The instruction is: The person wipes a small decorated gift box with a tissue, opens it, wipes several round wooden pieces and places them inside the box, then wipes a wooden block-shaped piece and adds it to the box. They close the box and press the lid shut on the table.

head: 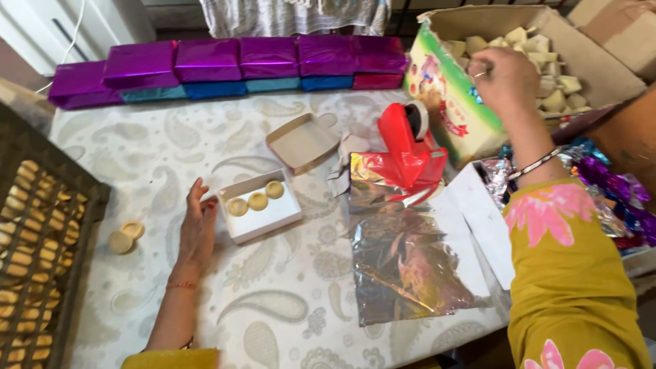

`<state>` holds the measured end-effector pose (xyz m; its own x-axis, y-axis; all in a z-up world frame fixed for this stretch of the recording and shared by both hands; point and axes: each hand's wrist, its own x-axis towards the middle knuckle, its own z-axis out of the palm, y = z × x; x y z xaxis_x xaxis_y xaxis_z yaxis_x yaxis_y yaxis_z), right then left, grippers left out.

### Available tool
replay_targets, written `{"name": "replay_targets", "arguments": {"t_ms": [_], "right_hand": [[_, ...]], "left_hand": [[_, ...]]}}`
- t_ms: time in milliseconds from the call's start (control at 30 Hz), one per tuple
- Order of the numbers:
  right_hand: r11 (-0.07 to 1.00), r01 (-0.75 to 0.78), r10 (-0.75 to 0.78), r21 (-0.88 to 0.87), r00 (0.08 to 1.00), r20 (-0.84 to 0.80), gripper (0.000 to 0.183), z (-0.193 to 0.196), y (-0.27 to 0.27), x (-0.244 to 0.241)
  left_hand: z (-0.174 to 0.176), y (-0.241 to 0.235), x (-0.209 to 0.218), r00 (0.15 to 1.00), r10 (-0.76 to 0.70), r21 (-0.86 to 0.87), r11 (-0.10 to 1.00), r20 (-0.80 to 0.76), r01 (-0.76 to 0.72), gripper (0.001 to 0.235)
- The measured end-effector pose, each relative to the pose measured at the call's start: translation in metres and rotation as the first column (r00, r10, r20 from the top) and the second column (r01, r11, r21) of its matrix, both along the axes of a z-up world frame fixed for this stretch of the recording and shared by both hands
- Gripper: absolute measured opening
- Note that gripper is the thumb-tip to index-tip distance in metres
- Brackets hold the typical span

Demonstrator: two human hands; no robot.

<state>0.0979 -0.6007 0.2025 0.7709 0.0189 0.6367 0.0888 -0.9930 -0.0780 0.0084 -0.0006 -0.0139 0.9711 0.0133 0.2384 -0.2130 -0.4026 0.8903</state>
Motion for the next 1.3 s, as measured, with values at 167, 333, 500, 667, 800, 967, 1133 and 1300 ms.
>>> {"name": "replay_targets", "arguments": {"t_ms": [167,333,500,667,800,967,1133,1300], "right_hand": [[0.916,0.376,-0.295,0.14,0.867,-0.402,0.022,-0.018,-0.109,0.015],[0.997,0.081,-0.074,-0.015,0.798,-0.598,0.059,-0.133,-0.262,0.109],[0.988,0.15,-0.116,-0.031,0.599,-0.792,0.051,-0.099,-0.156,0.082],[0.991,0.129,-0.107,-0.035,0.609,-0.786,0.049,-0.053,-0.093,0.089],[0.992,0.125,-0.102,-0.03,0.613,-0.784,0.047,-0.047,-0.064,0.094],[0.991,0.134,-0.107,-0.03,0.62,-0.777,0.045,-0.04,-0.041,0.113],[0.986,0.165,-0.121,-0.022,0.622,-0.774,0.044,-0.043,-0.03,0.098],[0.969,0.248,-0.166,-0.011,0.613,-0.772,0.042,-0.061,-0.05,0.053]], "left_hand": [[0.014,-0.004,-0.007,0.998,0.015,0.008,1.0,-0.059,-0.014,0.085],[0.014,-0.002,-0.011,0.995,0.03,-0.013,0.999,-0.093,-0.032,0.087],[0.007,0.003,-0.007,0.993,0.052,0.07,0.997,-0.104,-0.045,0.085],[0.006,0.001,-0.005,0.993,0.059,0.089,0.995,-0.102,-0.05,0.077],[0.004,0.002,-0.005,0.988,0.08,0.14,0.988,-0.131,-0.062,0.072],[0.01,-0.002,-0.007,0.987,0.09,0.16,0.985,-0.134,-0.068,0.069],[0.019,-0.005,-0.009,0.972,0.101,0.155,0.986,-0.212,-0.068,0.064],[0.015,-0.003,-0.008,0.977,0.086,0.15,0.987,-0.194,-0.057,0.062]]}}
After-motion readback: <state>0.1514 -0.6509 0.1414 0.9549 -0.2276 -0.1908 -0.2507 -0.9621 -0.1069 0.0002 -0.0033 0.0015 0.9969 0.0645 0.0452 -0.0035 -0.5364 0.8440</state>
